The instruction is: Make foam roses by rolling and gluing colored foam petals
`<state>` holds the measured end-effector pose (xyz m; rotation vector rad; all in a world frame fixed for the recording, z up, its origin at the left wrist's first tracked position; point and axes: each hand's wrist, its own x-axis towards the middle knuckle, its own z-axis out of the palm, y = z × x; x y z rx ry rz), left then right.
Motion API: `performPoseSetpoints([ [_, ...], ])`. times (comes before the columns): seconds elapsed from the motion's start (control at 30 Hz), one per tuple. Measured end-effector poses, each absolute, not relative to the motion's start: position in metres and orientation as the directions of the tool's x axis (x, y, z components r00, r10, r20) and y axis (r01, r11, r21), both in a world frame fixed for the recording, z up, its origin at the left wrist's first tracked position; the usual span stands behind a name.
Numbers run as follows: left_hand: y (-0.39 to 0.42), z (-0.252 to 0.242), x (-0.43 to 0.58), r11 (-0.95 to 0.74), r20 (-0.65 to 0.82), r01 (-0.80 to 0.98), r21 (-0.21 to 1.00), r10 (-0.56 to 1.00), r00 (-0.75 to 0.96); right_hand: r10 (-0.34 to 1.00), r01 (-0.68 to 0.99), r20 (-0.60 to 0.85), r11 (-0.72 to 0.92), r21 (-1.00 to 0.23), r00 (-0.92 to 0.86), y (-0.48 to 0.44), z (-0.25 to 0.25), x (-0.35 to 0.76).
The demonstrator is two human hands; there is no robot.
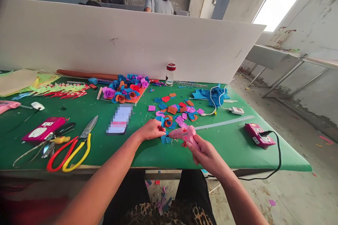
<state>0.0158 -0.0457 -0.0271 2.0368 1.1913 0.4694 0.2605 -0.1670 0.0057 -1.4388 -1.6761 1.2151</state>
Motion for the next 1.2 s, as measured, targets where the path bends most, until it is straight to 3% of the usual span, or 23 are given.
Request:
performPoseSetpoints([
  [0.33, -0.043, -0.021, 0.019, -0.346, -0.028, 0.614, 0.709, 0.857, 0.515, 0.984, 0.486, -0.036, 0.054, -0.872, -0.173, -0.167, 0.018, 0.251],
  [1.2, -0.041, -0.020, 0.019, -0.331, -0.042, 0.622, 0.709, 0.861, 0.507, 0.964, 0.616, 0.044, 0.203, -0.761, -0.263, -0.172, 0.016, 0.245],
])
